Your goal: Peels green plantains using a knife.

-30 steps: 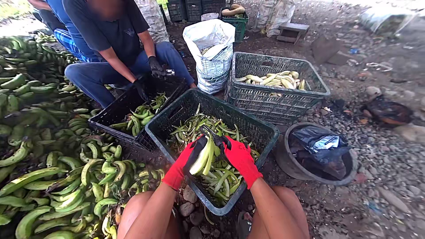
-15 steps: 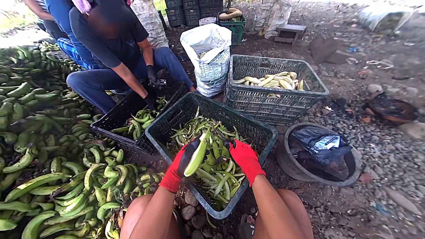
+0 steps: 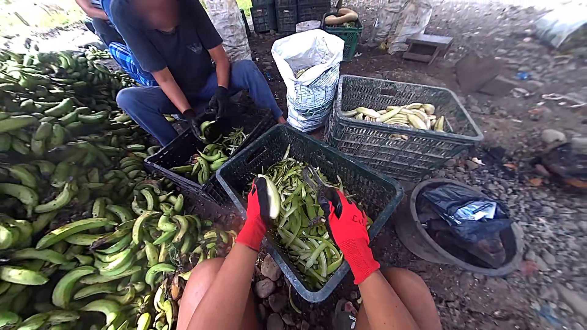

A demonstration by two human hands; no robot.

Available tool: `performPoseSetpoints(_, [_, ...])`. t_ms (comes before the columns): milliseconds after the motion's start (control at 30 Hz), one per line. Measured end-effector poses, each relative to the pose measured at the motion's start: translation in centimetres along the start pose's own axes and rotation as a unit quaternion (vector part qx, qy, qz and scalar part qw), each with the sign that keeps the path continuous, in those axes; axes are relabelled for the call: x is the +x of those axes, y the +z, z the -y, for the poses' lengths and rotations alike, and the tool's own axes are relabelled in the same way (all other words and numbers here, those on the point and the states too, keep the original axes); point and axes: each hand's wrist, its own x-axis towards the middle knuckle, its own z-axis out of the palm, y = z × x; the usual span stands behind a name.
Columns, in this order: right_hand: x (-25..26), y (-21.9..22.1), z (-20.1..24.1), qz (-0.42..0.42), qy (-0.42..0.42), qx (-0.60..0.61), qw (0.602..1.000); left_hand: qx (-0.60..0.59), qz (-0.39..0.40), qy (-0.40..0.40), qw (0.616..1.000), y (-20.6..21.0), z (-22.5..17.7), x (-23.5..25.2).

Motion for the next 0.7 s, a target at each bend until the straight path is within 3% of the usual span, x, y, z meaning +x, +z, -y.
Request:
performPoseSetpoints(200, [-2.1,3.0,0.7,0.073,-0.117,-0.106,0.985,-0.212,0.042,-0.069,0.974,0.3,0.1,-1.3])
performPoseSetpoints(333, [-2.7,2.1,0.9,0.07,-0.112,-0.111,0.985,0.004,0.06,0.038,0.997,0.0,-0.1,-1.9])
performPoseSetpoints(467, [-1.2,0.6,1.0,0.094,-0.07,-0.092,0.989,-0.192,0.141,-0.003,0.971,1.1,-0.3,-2.6])
performPoseSetpoints(600, [0.9,0.6,0.1,0.081,-0.046,-0.058,0.994,-0.095,0.235,0.043,0.966,0.7,0.6,-3.6])
performPoseSetpoints(700, [3.5,0.5,-1.2,0.094,-0.022,0.042,0.994,-0.064,0.372,0.077,0.923,0.3,-0.2,-4.4])
